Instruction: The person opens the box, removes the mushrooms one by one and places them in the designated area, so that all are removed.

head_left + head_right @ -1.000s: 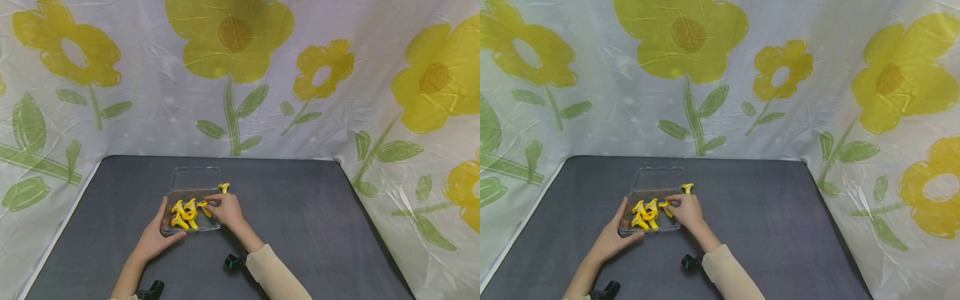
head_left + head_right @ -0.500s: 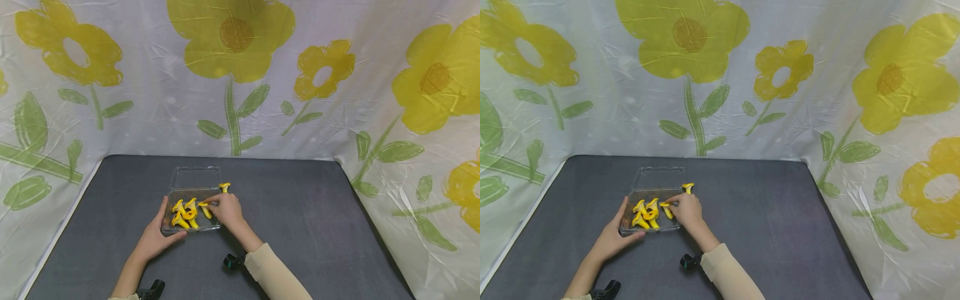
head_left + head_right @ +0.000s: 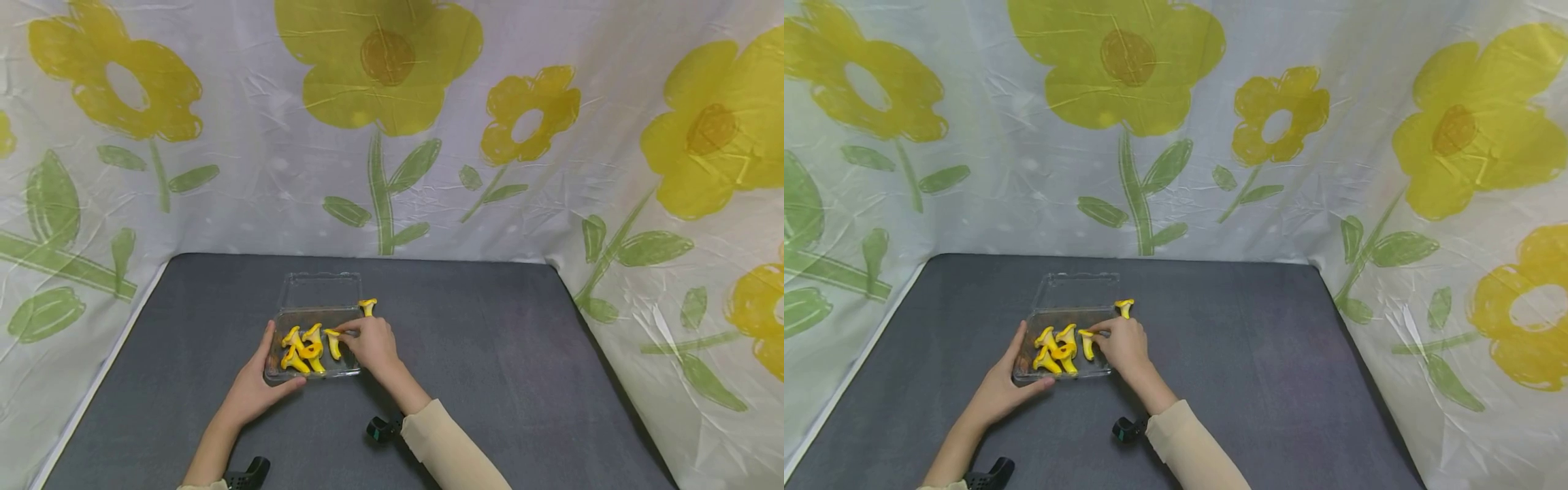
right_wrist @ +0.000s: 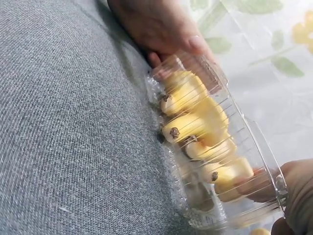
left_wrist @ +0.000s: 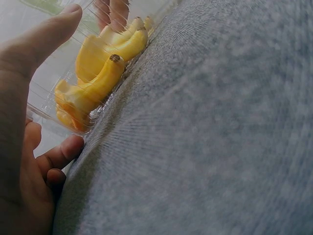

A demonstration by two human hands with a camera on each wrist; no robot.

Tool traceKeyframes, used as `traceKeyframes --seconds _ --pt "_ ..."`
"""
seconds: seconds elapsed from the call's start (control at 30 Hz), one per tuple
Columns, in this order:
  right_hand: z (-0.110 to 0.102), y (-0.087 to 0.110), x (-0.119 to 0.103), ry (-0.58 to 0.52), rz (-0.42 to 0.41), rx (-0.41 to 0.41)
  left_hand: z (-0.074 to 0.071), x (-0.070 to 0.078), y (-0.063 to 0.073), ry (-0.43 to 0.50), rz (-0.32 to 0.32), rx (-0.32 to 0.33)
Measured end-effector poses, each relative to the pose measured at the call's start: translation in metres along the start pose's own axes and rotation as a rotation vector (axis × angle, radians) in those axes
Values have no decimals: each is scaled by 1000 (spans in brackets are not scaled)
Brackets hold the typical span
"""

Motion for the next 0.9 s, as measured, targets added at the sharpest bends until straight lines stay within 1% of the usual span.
traceKeyframes --seconds 0.23,0.37,0.57,0.7,0.9 --pt "-3 4 1 33 -32 55 0 -1 0 0 10 2" --pt "-6 4 1 5 -60 70 -1 -1 0 5 20 4" --pt "-13 7 -1 -73 -119 86 0 -1 1 13 15 -2" --pt "-23 8 -5 -133 -161 111 -1 1 1 17 15 -1" --pt "-39 11 -8 -289 -207 127 -1 2 1 15 14 -2"
Point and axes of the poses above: each hand's wrist, its own y-axis away from the middle knuckle, its own z-axis out of the palm, x = y × z, the point moved 5 cm from there along -y, towards the middle knuckle, and after that the axes turned 15 degrees about -x, right-handed, at the moved point
